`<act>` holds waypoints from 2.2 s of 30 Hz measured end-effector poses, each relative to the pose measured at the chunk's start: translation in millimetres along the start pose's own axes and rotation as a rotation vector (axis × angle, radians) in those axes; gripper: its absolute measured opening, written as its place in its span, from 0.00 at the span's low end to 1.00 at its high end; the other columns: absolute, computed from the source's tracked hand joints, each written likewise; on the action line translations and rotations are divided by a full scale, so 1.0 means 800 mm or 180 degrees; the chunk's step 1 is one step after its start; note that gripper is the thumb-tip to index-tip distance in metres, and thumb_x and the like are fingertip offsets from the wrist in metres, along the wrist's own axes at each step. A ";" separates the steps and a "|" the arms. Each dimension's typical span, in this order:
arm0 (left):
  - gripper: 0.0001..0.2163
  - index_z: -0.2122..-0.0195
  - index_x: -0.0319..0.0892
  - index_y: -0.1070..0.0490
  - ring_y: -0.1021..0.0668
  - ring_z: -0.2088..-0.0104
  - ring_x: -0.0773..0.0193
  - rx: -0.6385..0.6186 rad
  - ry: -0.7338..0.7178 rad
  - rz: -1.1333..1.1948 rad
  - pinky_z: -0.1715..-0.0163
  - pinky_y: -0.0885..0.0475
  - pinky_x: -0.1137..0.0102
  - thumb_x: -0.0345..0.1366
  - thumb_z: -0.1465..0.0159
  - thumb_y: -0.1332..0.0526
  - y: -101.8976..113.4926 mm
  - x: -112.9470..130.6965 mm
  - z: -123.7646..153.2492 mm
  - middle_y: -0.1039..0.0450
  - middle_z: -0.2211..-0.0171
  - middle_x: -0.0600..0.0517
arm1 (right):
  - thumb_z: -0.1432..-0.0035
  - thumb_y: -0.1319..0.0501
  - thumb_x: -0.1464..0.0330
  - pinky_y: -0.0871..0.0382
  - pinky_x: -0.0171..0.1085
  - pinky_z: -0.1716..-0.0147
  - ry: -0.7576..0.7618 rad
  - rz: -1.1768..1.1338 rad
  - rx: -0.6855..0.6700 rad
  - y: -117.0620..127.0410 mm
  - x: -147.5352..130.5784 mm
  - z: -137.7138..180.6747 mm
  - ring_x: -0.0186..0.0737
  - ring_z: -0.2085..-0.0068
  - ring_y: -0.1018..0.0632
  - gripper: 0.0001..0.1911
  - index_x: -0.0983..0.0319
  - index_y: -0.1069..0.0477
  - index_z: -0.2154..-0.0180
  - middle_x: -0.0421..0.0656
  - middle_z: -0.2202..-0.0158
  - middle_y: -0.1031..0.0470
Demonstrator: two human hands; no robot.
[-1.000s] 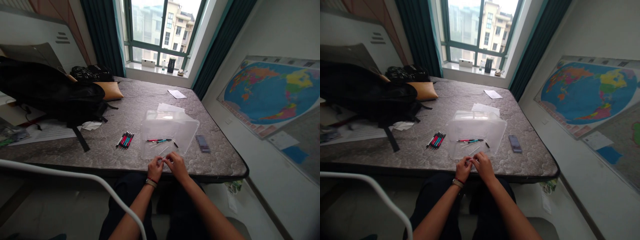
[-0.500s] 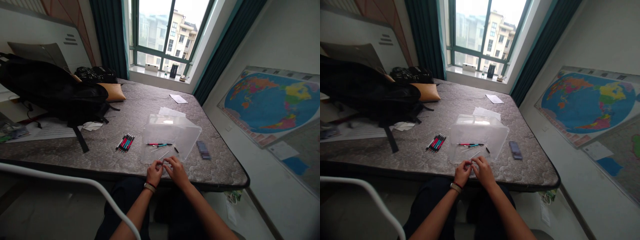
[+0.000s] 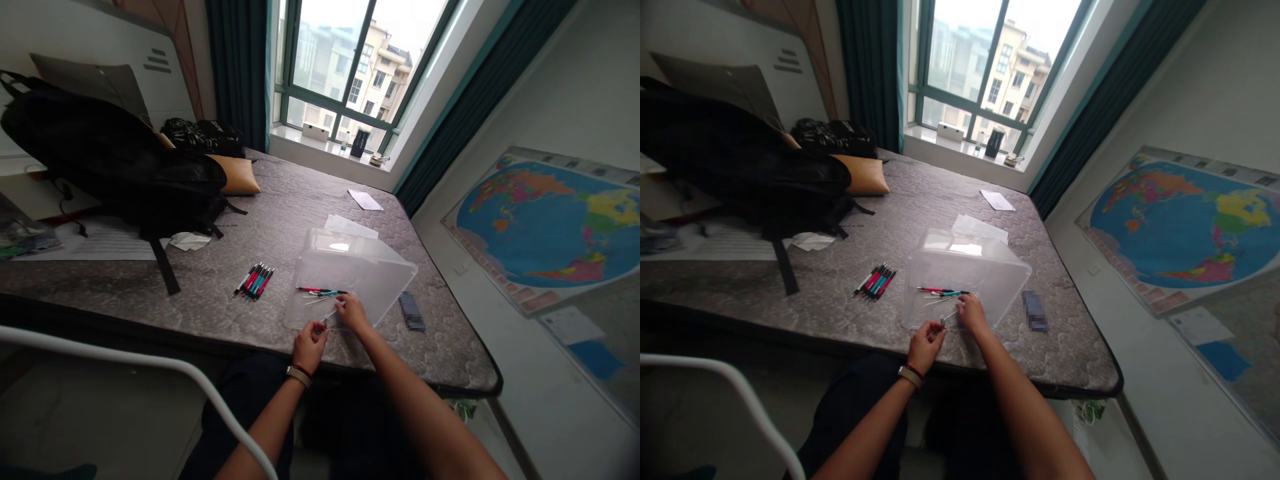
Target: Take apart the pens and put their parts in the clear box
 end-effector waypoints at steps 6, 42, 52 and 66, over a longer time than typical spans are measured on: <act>0.10 0.63 0.42 0.28 0.26 0.76 0.68 -0.0030 0.0093 -0.0161 0.72 0.35 0.73 0.42 0.40 0.39 0.000 0.000 0.000 0.24 0.71 0.53 | 0.40 0.40 0.71 0.36 0.33 0.55 -0.0105 0.0233 -0.0173 -0.020 0.001 -0.034 0.39 0.58 0.24 0.09 0.61 0.22 0.60 0.48 0.57 0.26; 0.06 0.64 0.43 0.27 0.29 0.80 0.68 -0.0040 -0.0136 -0.0474 0.75 0.39 0.73 0.38 0.39 0.40 0.000 0.011 0.005 0.31 0.80 0.58 | 0.40 0.39 0.70 0.38 0.32 0.60 0.0634 0.0328 -0.0654 -0.030 -0.006 -0.062 0.37 0.61 0.25 0.04 0.61 0.25 0.63 0.44 0.61 0.26; 0.07 0.64 0.41 0.27 0.30 0.80 0.69 -0.0046 -0.0215 -0.0627 0.74 0.39 0.73 0.39 0.39 0.40 -0.002 0.012 0.006 0.34 0.81 0.58 | 0.40 0.39 0.69 0.38 0.33 0.61 0.0624 0.0110 -0.0539 -0.027 0.016 -0.047 0.38 0.62 0.25 0.04 0.62 0.26 0.64 0.45 0.60 0.27; 0.06 0.64 0.42 0.29 0.30 0.79 0.67 0.0051 -0.0416 -0.0896 0.74 0.40 0.73 0.37 0.37 0.41 -0.008 0.007 0.009 0.35 0.81 0.57 | 0.44 0.43 0.68 0.29 0.39 0.60 0.0332 -0.0882 0.0274 -0.017 0.043 -0.025 0.41 0.65 0.23 0.09 0.64 0.25 0.65 0.45 0.66 0.23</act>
Point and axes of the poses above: each hand's wrist, its own z-axis away from the middle knuckle, its own y-axis out of the back of the hand, x = y × z, the point moved 1 cm from there along -z, towards the middle knuckle
